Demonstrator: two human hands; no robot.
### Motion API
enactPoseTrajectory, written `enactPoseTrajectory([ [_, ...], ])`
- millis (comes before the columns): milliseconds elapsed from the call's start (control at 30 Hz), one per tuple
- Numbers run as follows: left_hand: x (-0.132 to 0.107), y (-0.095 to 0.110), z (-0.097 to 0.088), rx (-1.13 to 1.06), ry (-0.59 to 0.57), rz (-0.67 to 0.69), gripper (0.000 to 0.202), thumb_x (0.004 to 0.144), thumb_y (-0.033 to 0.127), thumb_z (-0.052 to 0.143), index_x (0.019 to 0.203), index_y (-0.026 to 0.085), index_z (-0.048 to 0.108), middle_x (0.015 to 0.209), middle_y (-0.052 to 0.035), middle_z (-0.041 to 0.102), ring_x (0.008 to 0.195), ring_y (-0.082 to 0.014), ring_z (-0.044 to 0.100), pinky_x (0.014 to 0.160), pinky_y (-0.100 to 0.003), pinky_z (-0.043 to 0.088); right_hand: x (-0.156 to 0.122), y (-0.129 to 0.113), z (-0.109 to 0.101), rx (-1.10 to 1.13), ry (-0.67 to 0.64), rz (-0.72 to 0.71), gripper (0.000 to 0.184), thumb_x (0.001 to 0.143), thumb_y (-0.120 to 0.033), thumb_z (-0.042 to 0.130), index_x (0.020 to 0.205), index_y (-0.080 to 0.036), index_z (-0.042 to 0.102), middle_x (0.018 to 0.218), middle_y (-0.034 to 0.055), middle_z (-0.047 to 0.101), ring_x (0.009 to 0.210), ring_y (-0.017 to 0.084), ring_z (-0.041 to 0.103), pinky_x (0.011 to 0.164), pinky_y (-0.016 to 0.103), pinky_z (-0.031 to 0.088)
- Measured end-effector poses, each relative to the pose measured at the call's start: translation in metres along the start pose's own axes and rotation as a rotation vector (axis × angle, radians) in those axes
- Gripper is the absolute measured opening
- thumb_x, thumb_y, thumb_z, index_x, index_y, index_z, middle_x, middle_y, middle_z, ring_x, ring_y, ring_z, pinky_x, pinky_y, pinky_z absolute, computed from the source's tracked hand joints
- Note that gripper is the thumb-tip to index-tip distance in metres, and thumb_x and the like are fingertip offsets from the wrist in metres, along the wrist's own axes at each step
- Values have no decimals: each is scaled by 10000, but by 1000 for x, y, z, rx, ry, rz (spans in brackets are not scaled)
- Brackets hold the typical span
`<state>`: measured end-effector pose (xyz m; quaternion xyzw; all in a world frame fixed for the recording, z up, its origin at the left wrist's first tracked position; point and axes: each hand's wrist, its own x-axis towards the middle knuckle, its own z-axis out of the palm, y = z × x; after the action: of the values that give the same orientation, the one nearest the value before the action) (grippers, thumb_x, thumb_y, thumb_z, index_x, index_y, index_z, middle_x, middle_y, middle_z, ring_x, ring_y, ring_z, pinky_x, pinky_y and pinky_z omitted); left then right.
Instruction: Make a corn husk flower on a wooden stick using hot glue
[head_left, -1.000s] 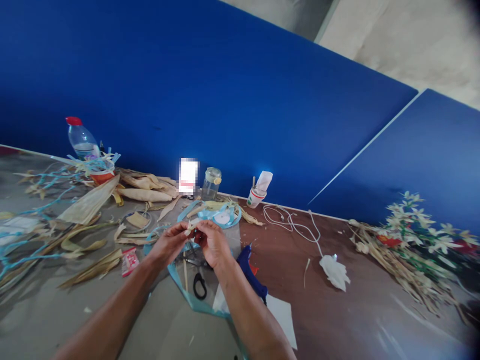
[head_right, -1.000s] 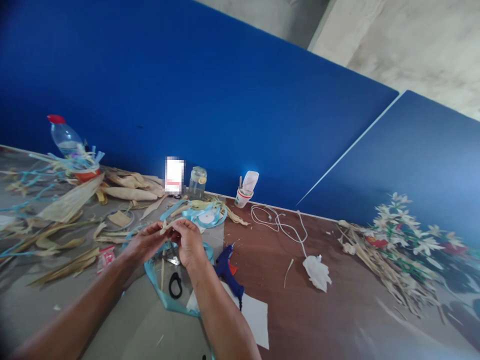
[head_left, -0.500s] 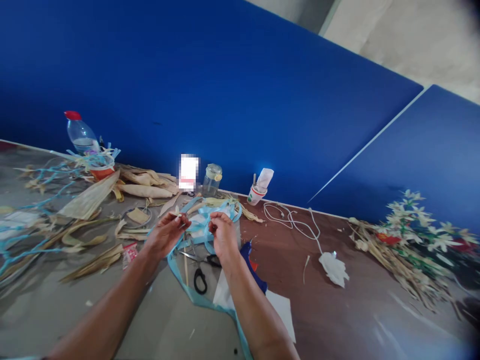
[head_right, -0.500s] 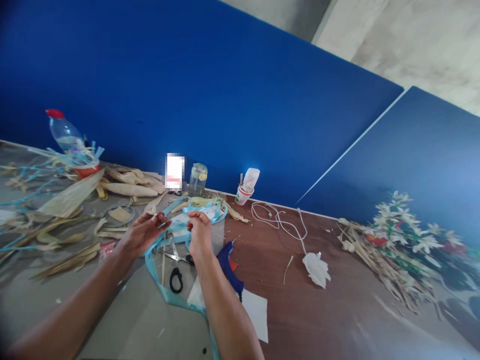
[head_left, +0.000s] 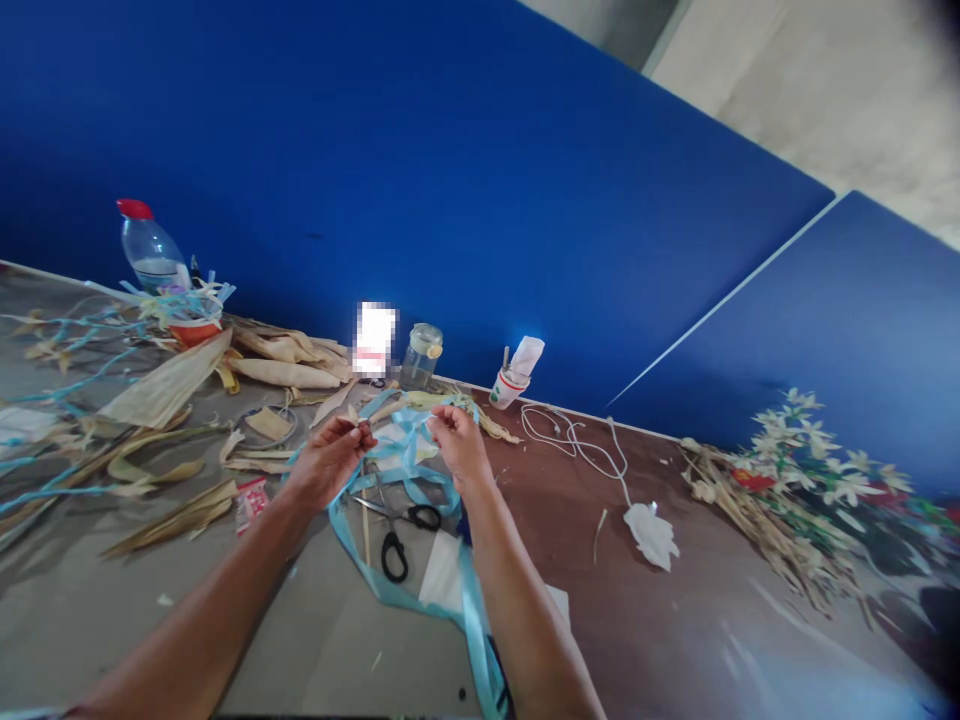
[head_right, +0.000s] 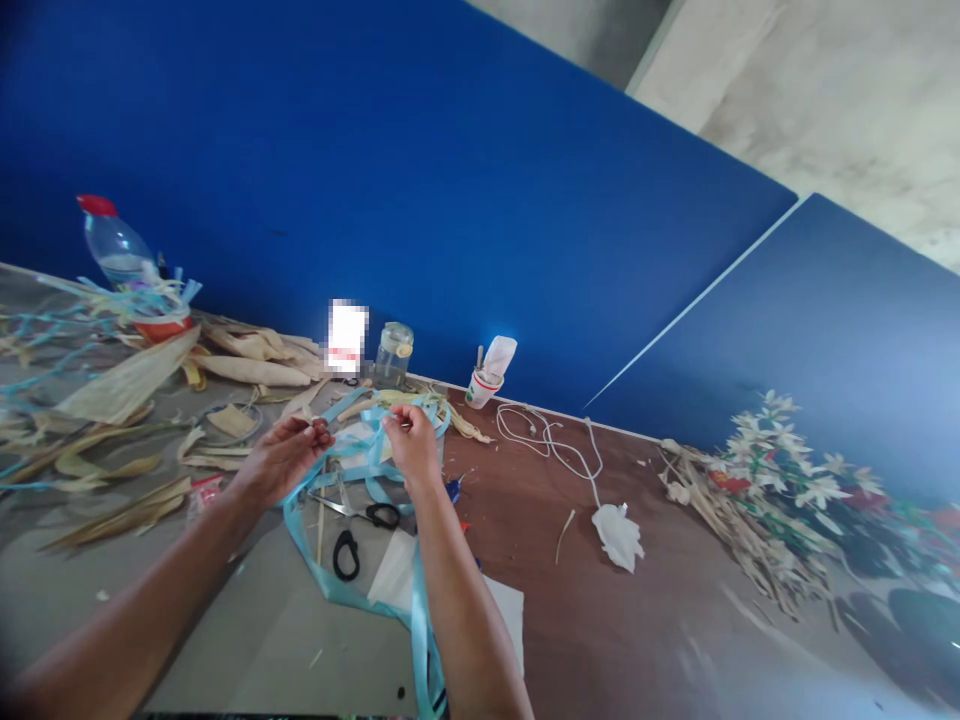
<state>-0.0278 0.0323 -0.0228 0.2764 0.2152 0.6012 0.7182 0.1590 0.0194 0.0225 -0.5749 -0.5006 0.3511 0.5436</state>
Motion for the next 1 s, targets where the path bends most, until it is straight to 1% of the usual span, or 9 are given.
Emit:
enactPoseTrajectory([
  [100,-1,0,2,11,10,-4,134,643,131,747,709,153,632,753,-14,652,683,-112,605,741,-270,488,9,-5,-16,-253,-75,-75,192,742,-303,545,838,-157,625,773,21,650,680,132,569,641,233,439],
  [233,-1,-1,1,41,4,-6,145,636,155,760,700,151,630,754,-6,650,695,-107,604,768,-266,486,13,-6,-29,-805,-328,-83,188,812,-214,477,834,-174,659,854,35,695,792,145,619,713,225,436],
  [300,0,-2,1,56,-10,-15,149,637,169,762,700,153,628,753,-6,648,692,-107,602,748,-256,488,12,1,-28,-954,-398,-80,206,817,-181,467,828,-185,673,897,45,701,862,162,628,749,233,432],
  [400,-1,-3,0,69,-22,-27,153,642,177,758,703,164,618,748,-7,647,673,-109,592,680,-240,486,8,17,-19,-1051,-412,-68,201,805,-173,488,887,-176,671,1025,101,672,961,203,618,786,268,435],
  [500,-2,-4,1,101,-40,-38,133,671,174,733,723,167,612,747,-9,640,662,-105,576,649,-228,474,7,31,-6,-1152,-386,-16,236,780,-192,524,976,-144,646,1088,168,634,943,256,630,747,325,458],
  [600,-4,-3,3,117,-69,-38,116,697,175,709,730,167,598,710,-8,617,657,-105,561,641,-220,459,10,33,-3,-1195,-359,31,222,764,-171,525,945,-142,650,995,164,669,895,268,645,701,327,462],
  [733,-6,-2,8,50,-75,-54,103,712,139,671,724,174,575,640,12,555,599,-96,516,608,-225,443,11,20,-18,-1188,-281,28,234,830,-171,428,892,-173,653,924,118,687,867,230,642,678,290,441],
  [867,-8,-5,11,20,-30,-88,125,658,86,673,706,165,590,617,19,532,536,-80,462,560,-225,420,2,1,-33,-999,-165,-90,192,823,-177,450,801,-177,641,849,65,670,780,162,615,674,237,415],
  [1000,-8,-11,8,93,-36,-105,112,656,113,696,745,156,644,634,21,551,512,-63,429,541,-219,398,-15,-13,-30,-794,-99,-226,128,775,-154,505,709,-172,613,782,37,630,740,145,575,704,235,404],
])
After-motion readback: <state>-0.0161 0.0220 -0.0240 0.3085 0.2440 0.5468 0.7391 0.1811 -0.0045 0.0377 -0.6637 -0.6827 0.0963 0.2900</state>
